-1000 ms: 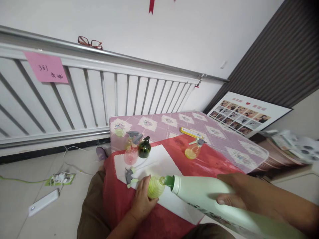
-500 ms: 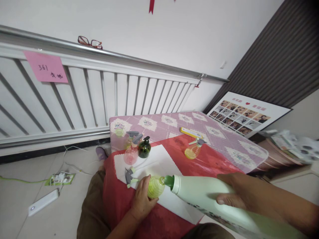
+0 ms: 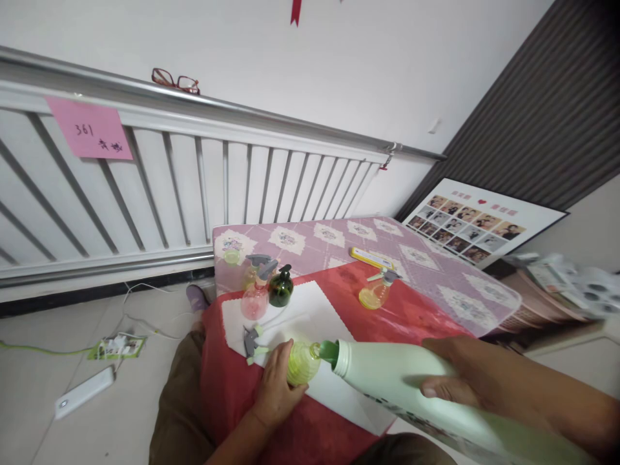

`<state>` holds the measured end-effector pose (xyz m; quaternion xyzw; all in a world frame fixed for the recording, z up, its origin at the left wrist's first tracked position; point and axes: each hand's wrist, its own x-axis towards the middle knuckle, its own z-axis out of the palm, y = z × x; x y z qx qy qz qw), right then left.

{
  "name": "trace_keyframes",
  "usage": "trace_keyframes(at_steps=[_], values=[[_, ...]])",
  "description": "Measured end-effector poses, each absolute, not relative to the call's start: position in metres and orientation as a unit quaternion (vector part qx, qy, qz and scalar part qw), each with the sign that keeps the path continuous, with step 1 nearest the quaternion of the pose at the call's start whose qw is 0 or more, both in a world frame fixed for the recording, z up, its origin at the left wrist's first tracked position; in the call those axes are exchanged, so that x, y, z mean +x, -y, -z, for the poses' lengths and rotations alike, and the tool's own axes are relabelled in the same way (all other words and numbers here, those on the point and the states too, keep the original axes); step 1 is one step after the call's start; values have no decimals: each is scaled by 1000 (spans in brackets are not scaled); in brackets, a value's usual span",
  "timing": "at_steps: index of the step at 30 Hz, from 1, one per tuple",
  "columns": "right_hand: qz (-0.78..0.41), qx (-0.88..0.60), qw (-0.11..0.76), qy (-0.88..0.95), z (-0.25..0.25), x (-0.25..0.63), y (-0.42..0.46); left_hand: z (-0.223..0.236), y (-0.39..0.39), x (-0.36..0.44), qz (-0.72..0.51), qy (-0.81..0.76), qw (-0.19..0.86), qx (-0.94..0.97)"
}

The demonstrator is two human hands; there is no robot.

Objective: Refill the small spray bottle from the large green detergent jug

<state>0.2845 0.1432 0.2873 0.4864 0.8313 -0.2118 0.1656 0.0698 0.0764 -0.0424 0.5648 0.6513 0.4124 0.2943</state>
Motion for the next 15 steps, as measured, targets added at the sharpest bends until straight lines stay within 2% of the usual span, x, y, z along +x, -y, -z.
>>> trace_keyframes(at_steps=[15], values=[[210, 488, 172, -829, -287, 285, -146, 41, -77, 69, -412, -651, 302, 562]])
